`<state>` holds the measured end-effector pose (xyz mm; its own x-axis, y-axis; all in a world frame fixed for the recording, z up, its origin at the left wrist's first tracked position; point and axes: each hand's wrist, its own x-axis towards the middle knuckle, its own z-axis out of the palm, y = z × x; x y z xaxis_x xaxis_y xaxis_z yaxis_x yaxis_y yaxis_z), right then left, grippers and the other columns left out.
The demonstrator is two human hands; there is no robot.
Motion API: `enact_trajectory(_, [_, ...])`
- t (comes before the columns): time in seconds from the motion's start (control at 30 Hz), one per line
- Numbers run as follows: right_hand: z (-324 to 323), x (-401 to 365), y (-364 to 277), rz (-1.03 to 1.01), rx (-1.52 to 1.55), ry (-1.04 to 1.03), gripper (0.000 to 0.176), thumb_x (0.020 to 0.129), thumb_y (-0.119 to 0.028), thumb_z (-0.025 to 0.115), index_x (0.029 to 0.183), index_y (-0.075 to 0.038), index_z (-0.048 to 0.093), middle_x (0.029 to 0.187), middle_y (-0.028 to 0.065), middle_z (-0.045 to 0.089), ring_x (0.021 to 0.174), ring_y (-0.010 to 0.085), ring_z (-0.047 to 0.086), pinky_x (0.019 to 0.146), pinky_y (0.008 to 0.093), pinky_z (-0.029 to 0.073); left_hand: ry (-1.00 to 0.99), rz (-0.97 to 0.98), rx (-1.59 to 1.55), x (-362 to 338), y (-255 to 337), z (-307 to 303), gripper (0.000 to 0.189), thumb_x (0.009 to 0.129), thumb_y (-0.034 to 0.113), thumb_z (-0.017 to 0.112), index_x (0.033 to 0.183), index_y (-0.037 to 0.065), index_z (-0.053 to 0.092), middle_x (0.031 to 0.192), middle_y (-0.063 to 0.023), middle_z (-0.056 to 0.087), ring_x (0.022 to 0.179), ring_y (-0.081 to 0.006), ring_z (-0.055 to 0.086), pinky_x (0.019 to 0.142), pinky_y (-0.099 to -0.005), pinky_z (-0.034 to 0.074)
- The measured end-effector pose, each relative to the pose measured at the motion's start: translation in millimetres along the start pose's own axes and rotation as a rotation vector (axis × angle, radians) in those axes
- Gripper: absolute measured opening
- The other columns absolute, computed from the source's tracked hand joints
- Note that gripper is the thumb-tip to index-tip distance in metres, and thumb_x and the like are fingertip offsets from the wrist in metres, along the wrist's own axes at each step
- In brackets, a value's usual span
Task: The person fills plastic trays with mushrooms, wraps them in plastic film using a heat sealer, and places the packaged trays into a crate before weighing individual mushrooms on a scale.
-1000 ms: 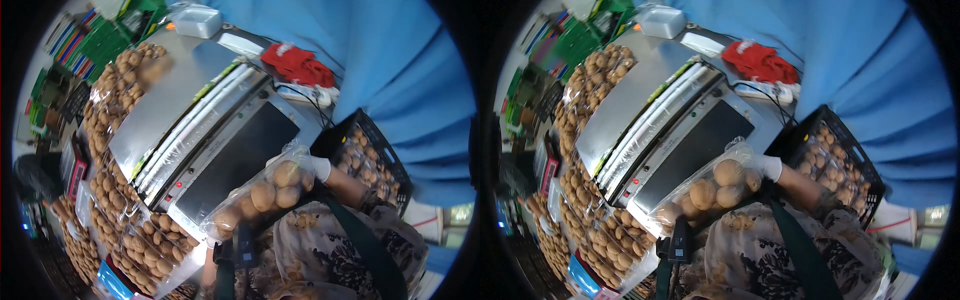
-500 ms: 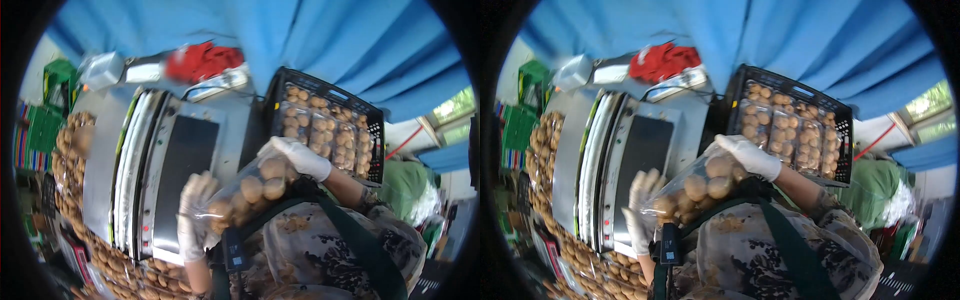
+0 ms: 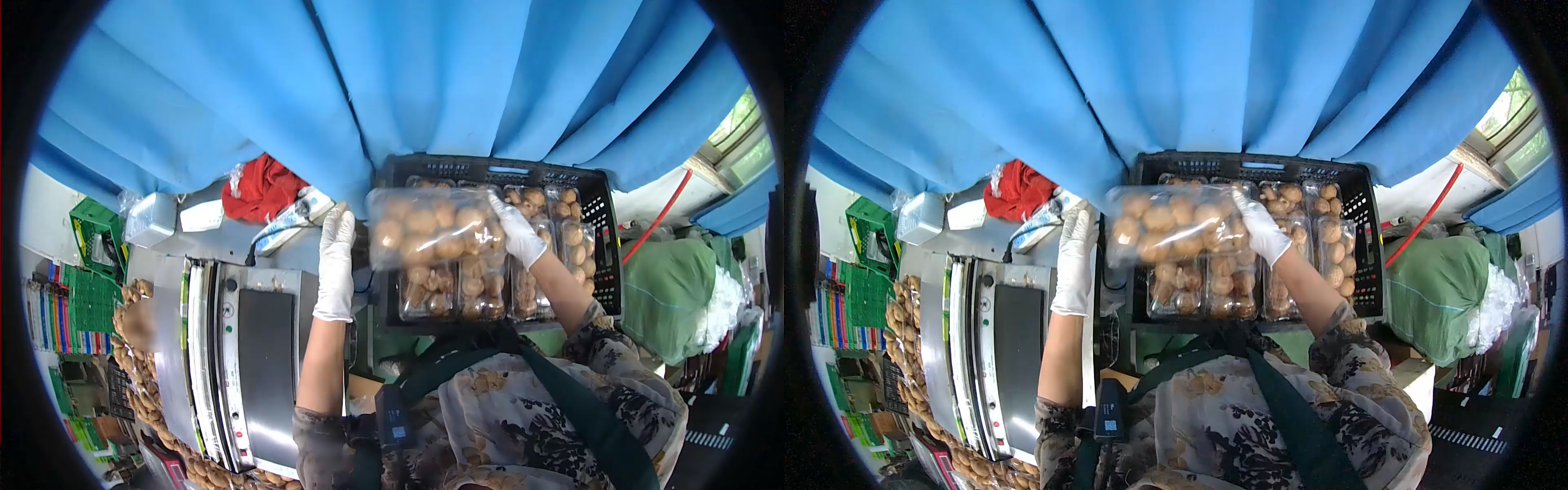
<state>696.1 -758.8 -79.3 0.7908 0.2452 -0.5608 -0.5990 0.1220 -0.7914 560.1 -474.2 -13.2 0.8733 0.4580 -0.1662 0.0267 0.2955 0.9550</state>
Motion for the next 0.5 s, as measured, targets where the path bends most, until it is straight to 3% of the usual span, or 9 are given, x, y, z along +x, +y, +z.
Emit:
enact_trajectory(0.03, [-3,9,-5,-0.113,0.087,0.034,0.045,0.091,-0.041,0.06,0.112,-0.002,0.058,0.101,0.0061,0.064,0.09,0.0174,0.061,0.065,0.0319,0.055,-0.016,0.09,0.051,6,-4,9,0.042,0.095,0.023,0.059,0.131,0.005,0.049,0.128,-0.008,0.053,0.111,-0.0153,0.051,0.096,-0.0297,0.041])
enact_trajectory(0.1, [-21,44,-12,-0.001,0.093,0.135,0.043,0.093,-0.039,0.058,0.114,-0.001,0.057,0.103,0.0079,0.063,0.092,0.0199,0.061,0.067,0.0371,0.056,-0.071,0.262,0.364,-1,-9,29,0.042,0.093,0.022,0.06,0.13,0.005,0.05,0.129,-0.0113,0.053,0.116,-0.0189,0.05,0.1,-0.032,0.039])
enact_trajectory(0.13, [-31,65,-9,-0.018,0.058,0.125,0.043,0.093,-0.039,0.058,0.114,-0.001,0.057,0.104,0.0081,0.063,0.092,0.0201,0.061,0.068,0.0383,0.055,-0.116,0.417,0.666,7,-25,27,0.046,0.092,0.02,0.061,0.133,0.004,0.047,0.134,-0.0114,0.049,0.127,-0.0216,0.042,0.108,-0.0322,0.031])
enact_trajectory(0.17, [-40,87,-3,-0.035,0.022,0.116,0.042,0.093,-0.039,0.058,0.114,-0.002,0.058,0.104,0.0083,0.063,0.092,0.0202,0.061,0.07,0.0394,0.055,-0.124,0.537,0.886,9,-33,31,0.05,0.089,0.02,0.064,0.134,0.006,0.046,0.138,-0.0163,0.046,0.13,-0.0266,0.042,0.108,-0.0347,0.033])
enact_trajectory(0.33, [-37,127,-3,0.062,-0.007,0.123,0.042,0.093,-0.04,0.057,0.111,-0.002,0.059,0.103,0.0095,0.065,0.089,0.021,0.061,0.077,0.0382,0.051,-0.365,0.669,1.268,23,-56,57,0.066,0.081,0.027,0.069,0.139,0.01,0.042,0.141,-0.0237,0.038,0.132,-0.0411,0.035,0.11,-0.0434,0.031])
enact_trajectory(0.4, [-45,160,14,-0.011,-0.25,0.176,0.049,0.097,-0.041,0.049,0.117,0.003,0.055,0.109,0.0129,0.063,0.092,0.0253,0.061,0.082,0.0373,0.049,-0.458,0.631,1.406,32,-73,61,0.069,0.082,0.036,0.066,0.14,0.008,0.04,0.145,-0.0254,0.032,0.133,-0.0423,0.032,0.11,-0.0452,0.028])
enact_trajectory(0.5, [-37,149,21,-0.184,-0.633,0.254,0.055,0.099,-0.042,0.04,0.123,0.006,0.053,0.114,0.0199,0.061,0.099,0.0321,0.06,0.09,0.0377,0.046,-0.524,0.503,1.513,45,-102,60,0.074,0.083,0.042,0.063,0.141,0.006,0.037,0.147,-0.0268,0.027,0.134,-0.0419,0.031,0.11,-0.045,0.028])
